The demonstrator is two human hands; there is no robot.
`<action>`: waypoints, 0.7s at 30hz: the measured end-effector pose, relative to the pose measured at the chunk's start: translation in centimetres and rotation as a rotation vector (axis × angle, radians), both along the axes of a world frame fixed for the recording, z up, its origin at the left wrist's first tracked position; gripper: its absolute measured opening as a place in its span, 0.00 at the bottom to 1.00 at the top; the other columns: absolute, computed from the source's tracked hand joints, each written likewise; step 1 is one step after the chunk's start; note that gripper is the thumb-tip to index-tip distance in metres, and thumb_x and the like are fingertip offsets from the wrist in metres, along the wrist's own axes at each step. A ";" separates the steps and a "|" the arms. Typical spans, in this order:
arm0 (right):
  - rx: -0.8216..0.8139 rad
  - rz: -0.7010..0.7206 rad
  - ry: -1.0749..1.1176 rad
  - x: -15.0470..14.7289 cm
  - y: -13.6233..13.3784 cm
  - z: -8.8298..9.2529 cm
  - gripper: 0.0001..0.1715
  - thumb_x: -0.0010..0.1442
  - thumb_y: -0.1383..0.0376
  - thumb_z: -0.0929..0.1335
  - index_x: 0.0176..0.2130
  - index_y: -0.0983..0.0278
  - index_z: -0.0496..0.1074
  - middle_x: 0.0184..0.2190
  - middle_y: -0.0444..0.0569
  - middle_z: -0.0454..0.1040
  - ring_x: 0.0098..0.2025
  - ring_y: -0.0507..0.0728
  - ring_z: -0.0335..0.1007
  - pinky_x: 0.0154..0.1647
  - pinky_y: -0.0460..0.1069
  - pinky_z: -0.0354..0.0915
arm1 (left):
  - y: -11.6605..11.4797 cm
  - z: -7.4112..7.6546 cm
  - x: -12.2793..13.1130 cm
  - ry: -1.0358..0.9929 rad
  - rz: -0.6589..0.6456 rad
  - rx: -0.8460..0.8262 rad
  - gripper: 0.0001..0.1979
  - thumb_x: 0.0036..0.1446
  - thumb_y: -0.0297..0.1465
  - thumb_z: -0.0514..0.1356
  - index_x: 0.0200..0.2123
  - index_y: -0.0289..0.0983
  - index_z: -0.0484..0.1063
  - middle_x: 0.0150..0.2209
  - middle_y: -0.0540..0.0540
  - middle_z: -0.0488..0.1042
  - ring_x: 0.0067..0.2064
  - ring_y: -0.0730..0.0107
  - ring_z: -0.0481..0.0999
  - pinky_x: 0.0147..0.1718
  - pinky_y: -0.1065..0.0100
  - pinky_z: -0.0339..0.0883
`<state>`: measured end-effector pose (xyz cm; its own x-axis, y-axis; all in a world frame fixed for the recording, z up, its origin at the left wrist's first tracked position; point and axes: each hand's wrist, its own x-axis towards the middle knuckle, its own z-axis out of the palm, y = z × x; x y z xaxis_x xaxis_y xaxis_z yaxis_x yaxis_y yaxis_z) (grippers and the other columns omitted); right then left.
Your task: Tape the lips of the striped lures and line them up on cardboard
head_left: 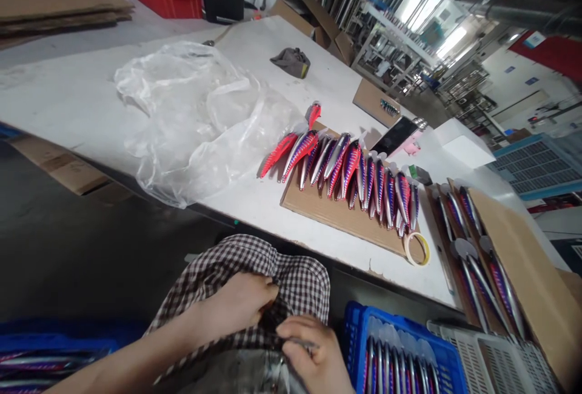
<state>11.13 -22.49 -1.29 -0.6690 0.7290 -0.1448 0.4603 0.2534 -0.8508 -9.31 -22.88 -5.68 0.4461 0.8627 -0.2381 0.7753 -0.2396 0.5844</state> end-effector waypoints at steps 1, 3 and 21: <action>0.060 0.123 -0.106 -0.7 0.0 -0.1 0.14 0.58 0.70 0.66 0.40 0.55 0.78 0.35 0.46 0.80 0.38 0.57 0.76 0.42 0.49 0.70 | 0.2 0.1 0.0 -0.003 0.012 0.007 0.12 0.48 0.20 0.52 0.31 0.39 0.70 0.33 0.46 0.75 0.35 0.61 0.75 0.32 0.67 0.65; 0.202 0.262 -0.355 -1.9 -0.2 -0.8 0.16 0.54 0.74 0.66 0.38 0.58 0.78 0.33 0.47 0.80 0.34 0.59 0.77 0.36 0.48 0.70 | 0.3 0.4 -0.1 -0.015 0.039 0.015 0.12 0.48 0.20 0.51 0.31 0.40 0.70 0.30 0.48 0.75 0.32 0.63 0.75 0.31 0.68 0.64; 0.237 -0.117 -0.145 0.0 0.5 -3.1 0.32 0.46 0.76 0.67 0.50 0.56 0.73 0.47 0.48 0.77 0.47 0.61 0.75 0.48 0.51 0.71 | -1.0 -0.4 0.7 -0.158 0.116 0.000 0.13 0.49 0.21 0.49 0.29 0.41 0.69 0.31 0.49 0.75 0.32 0.65 0.75 0.31 0.69 0.63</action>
<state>11.18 -22.02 -4.43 -0.5631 0.8250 -0.0490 0.6107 0.3754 -0.6972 -8.58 -23.88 -6.05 0.3757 0.9104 -0.1731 0.6962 -0.1539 0.7012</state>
